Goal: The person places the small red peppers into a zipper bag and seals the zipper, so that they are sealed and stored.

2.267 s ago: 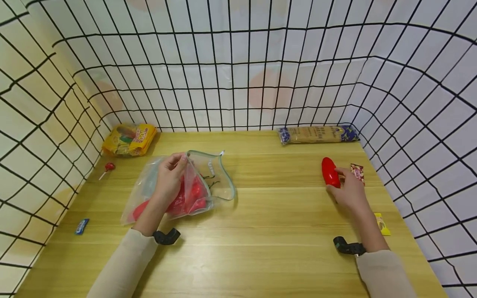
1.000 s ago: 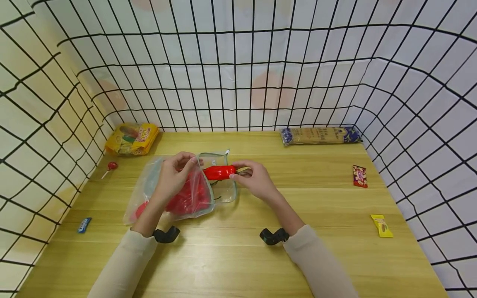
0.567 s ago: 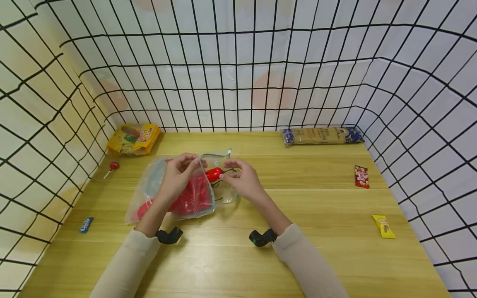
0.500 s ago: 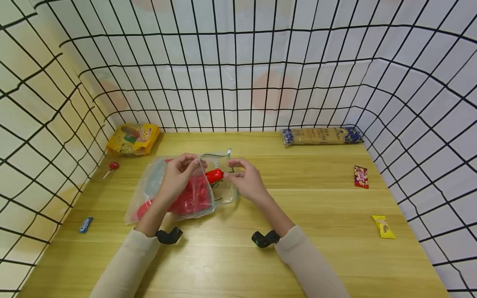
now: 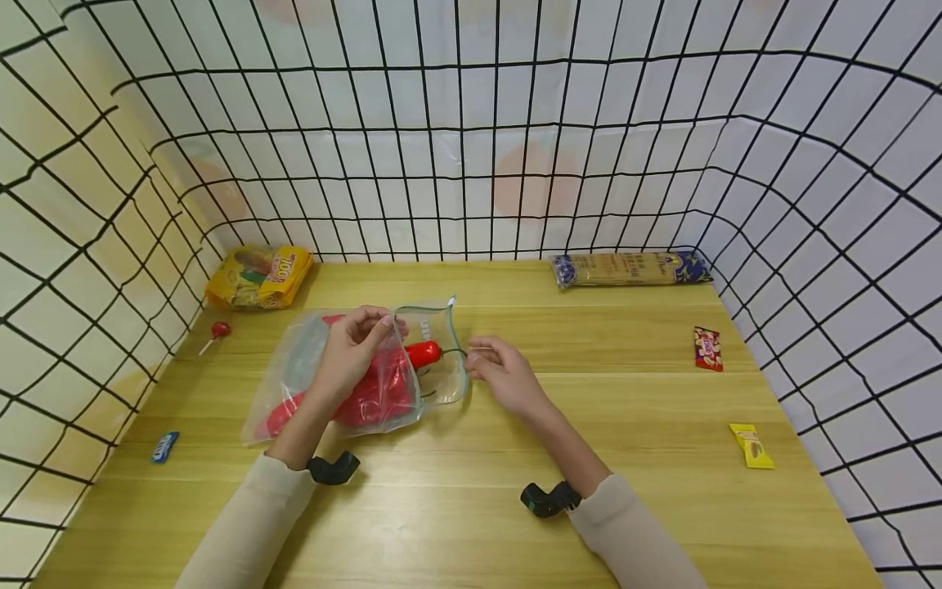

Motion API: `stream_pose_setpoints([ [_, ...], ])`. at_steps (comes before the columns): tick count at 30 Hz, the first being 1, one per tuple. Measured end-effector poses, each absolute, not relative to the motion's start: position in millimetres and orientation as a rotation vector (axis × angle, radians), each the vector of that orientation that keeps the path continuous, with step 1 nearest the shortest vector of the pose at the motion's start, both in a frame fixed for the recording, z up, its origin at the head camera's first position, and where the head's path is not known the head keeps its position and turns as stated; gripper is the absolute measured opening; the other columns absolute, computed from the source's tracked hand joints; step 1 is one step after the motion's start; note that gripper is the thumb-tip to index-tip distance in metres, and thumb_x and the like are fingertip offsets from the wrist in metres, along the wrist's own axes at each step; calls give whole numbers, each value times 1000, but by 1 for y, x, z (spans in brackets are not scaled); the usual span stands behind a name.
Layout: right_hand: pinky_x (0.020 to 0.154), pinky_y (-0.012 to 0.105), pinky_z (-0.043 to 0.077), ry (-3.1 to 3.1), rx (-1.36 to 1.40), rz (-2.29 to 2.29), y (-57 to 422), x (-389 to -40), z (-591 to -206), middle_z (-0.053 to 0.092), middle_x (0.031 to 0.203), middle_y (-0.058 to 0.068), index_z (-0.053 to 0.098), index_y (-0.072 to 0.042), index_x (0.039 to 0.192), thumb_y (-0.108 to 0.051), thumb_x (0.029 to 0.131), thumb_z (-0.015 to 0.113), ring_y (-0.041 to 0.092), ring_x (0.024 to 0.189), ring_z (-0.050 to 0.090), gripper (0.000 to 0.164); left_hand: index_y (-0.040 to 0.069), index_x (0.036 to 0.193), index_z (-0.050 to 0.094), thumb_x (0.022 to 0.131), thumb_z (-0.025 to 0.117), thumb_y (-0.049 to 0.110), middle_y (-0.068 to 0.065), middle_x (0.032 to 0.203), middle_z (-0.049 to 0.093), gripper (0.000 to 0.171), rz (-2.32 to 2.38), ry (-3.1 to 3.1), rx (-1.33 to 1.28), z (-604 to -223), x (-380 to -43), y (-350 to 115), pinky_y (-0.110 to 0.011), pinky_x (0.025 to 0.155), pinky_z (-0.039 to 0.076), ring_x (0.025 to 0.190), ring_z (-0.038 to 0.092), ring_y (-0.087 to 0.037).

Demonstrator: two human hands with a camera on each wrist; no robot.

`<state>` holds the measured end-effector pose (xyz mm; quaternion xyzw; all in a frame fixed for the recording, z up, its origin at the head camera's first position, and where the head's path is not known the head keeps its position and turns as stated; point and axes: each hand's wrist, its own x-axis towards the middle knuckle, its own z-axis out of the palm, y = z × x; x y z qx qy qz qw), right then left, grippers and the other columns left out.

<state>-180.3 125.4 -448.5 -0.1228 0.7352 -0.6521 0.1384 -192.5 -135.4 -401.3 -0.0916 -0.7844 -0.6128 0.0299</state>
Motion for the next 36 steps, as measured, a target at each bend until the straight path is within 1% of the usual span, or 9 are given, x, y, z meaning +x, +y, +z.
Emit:
stream_pose_setpoints([
  [6,107,48,41,2003,-517,-1983,109,-171,-432,46,142,29,34,1,145,-29,107,37,44,131,46,49,5,103,67,96,63,22,-13,93,72,19,-1755,-2325,-327,-398,-187,-130,-24,75,56,85,70,-26],
  [10,109,47,39,1959,-557,-1967,93,-169,-424,42,147,27,33,-3,147,-36,107,32,41,135,43,51,3,102,68,95,64,20,-16,89,72,18,-1727,-2273,-356,-398,-186,-126,-21,67,55,81,69,-30],
  [14,111,47,37,1961,-595,-1950,82,-171,-423,38,150,26,32,-1,148,-38,107,32,38,137,42,55,3,102,68,95,64,19,-17,89,72,18,-1731,-2253,-347,-399,-186,-126,-22,68,55,80,68,-29],
  [16,110,46,39,2022,-586,-1950,82,-173,-427,41,149,23,35,-1,146,-37,106,36,36,135,45,54,3,102,68,95,63,20,-15,91,72,19,-1754,-2251,-325,-398,-187,-127,-23,72,55,83,69,-25],
  [23,94,41,52,2490,-291,-1698,107,-181,-447,57,131,8,53,-15,130,-31,93,66,23,114,58,42,3,103,66,96,63,23,-4,95,72,22,-1974,-2122,-269,-397,-189,-132,-23,73,56,82,66,-14],
  [27,84,38,56,2507,-312,-1443,121,-184,-456,67,114,9,60,-8,124,-28,91,69,23,99,67,40,1,104,65,95,63,21,-4,96,74,22,-2096,-2005,-323,-393,-191,-130,-25,75,57,82,67,-15],
  [31,76,40,58,2448,-300,-1525,133,-185,-452,72,99,15,65,-2,115,-22,92,69,29,84,71,31,5,104,65,95,63,22,-2,95,73,20,-2127,-1975,-326,-384,-189,-127,-25,76,57,82,66,-13],
  [34,73,46,58,2460,-297,-1616,146,-188,-437,72,96,18,68,-3,111,-24,92,68,36,80,69,28,6,103,66,94,64,24,1,92,71,21,-2093,-1959,-292,-376,-188,-128,-21,72,55,79,62,-11],
  [36,71,44,58,2508,-306,-1626,156,-192,-420,72,95,16,69,-5,109,-27,93,67,37,80,69,28,6,102,68,94,66,26,0,89,70,23,-2052,-1937,-299,-373,-192,-129,-19,69,53,78,62,-11],
])
